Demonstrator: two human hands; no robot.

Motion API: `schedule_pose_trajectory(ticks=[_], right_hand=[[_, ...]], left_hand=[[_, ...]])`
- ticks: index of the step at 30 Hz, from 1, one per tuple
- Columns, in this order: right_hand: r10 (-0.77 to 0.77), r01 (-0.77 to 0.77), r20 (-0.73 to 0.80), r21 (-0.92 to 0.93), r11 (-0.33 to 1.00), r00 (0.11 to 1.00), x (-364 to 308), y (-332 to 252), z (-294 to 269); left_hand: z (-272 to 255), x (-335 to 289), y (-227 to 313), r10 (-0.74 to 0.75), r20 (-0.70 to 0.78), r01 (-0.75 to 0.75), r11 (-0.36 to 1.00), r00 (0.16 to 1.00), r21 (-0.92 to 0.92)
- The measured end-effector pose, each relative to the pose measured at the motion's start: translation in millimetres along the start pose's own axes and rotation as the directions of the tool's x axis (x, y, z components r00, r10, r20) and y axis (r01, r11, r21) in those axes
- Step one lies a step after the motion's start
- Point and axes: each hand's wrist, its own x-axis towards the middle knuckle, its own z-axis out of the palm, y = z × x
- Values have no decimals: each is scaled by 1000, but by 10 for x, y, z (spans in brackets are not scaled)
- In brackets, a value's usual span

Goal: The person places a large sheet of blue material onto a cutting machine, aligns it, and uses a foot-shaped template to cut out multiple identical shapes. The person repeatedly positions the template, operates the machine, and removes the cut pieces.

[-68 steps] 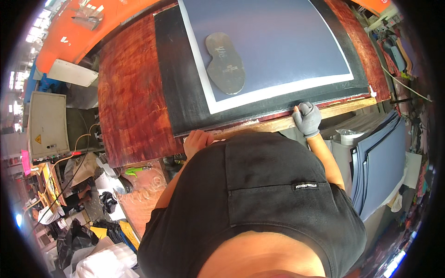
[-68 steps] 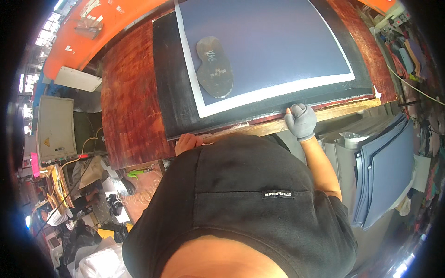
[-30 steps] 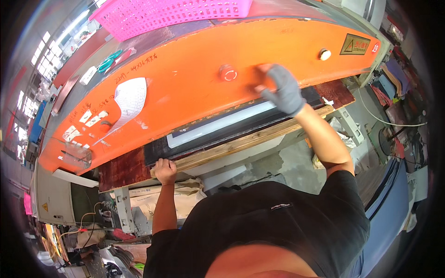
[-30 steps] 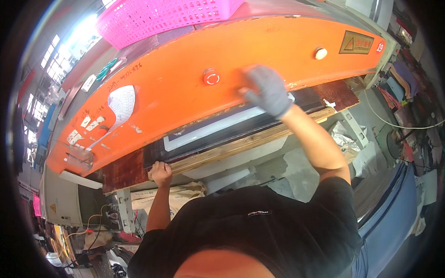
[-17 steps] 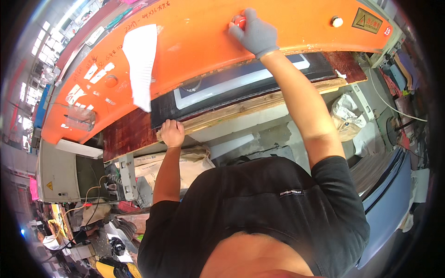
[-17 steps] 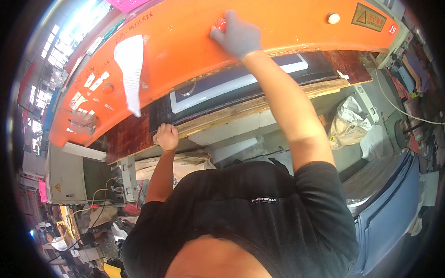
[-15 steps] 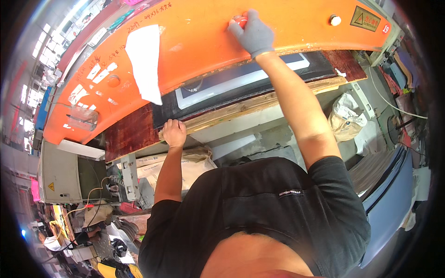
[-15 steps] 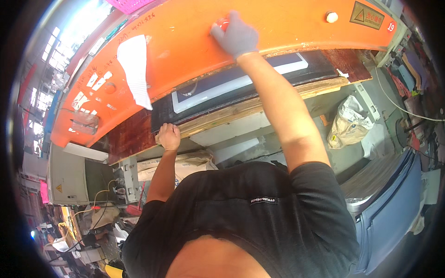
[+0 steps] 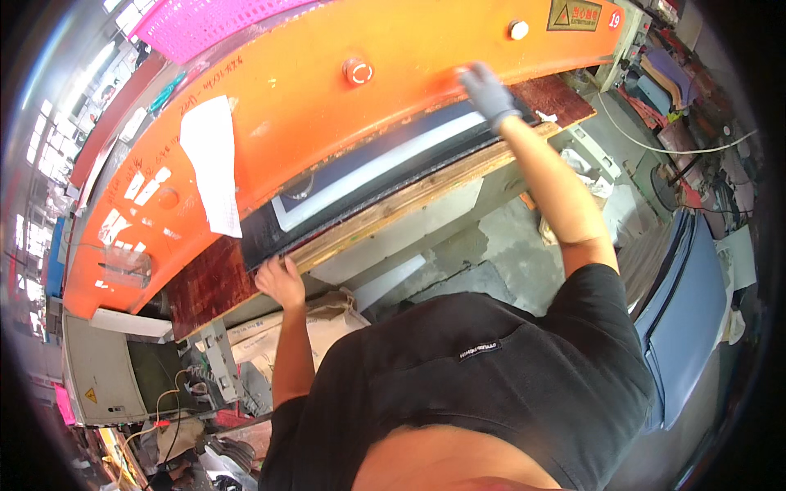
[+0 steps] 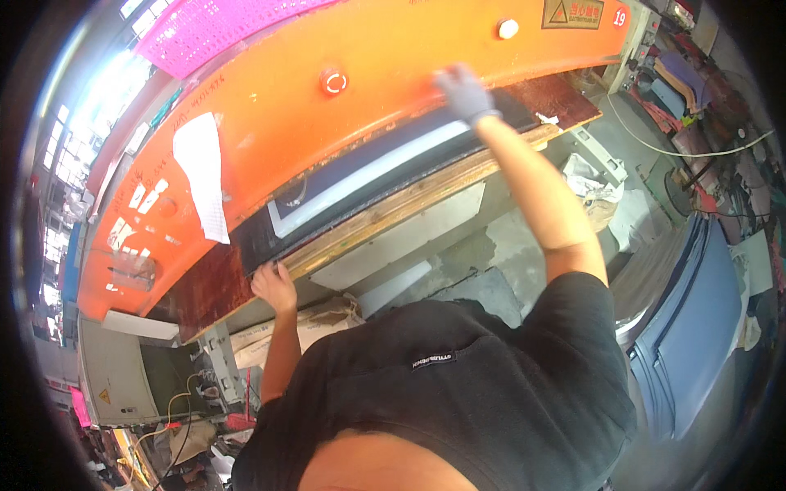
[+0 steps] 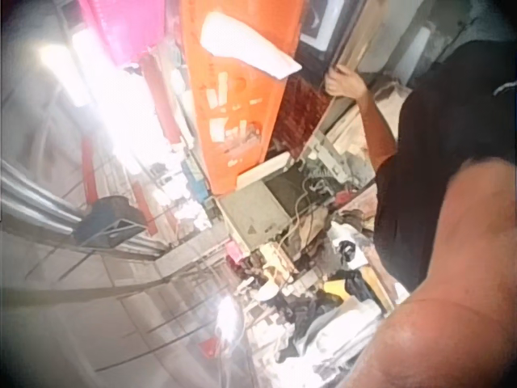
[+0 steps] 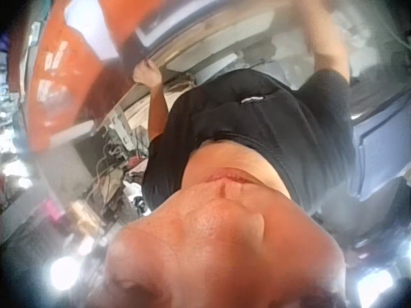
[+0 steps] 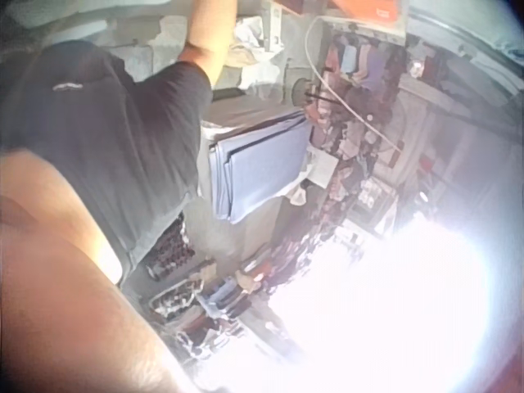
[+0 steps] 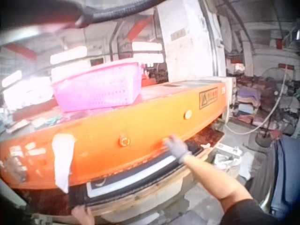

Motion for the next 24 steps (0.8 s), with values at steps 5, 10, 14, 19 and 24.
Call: schedule_pose_trajectory(ticks=[5, 10, 14, 19, 24], right_hand=[[-43, -81, -366, -318, 945, 930, 764, 734, -1046], [-52, -34, -369, -222, 974, 928, 1416, 838, -987], [-17, -1, -273, -68, 998, 962, 1697, 1013, -966], [-158, 164, -61, 102, 981, 986, 1123, 1381, -1090], [-227, 215, -6, -297, 930, 974, -107, 1555, -694]], left_hand=[[-3, -302, -78, -69, 186, 63, 997, 980, 40], [-43, -231, -68, -119, 292, 113, 993, 949, 38], [-164, -106, -15, -110, 283, 112, 994, 953, 8], [-339, 80, 13, -149, 355, 143, 989, 923, 44], [-511, 238, 65, -150, 362, 136, 989, 920, 65]])
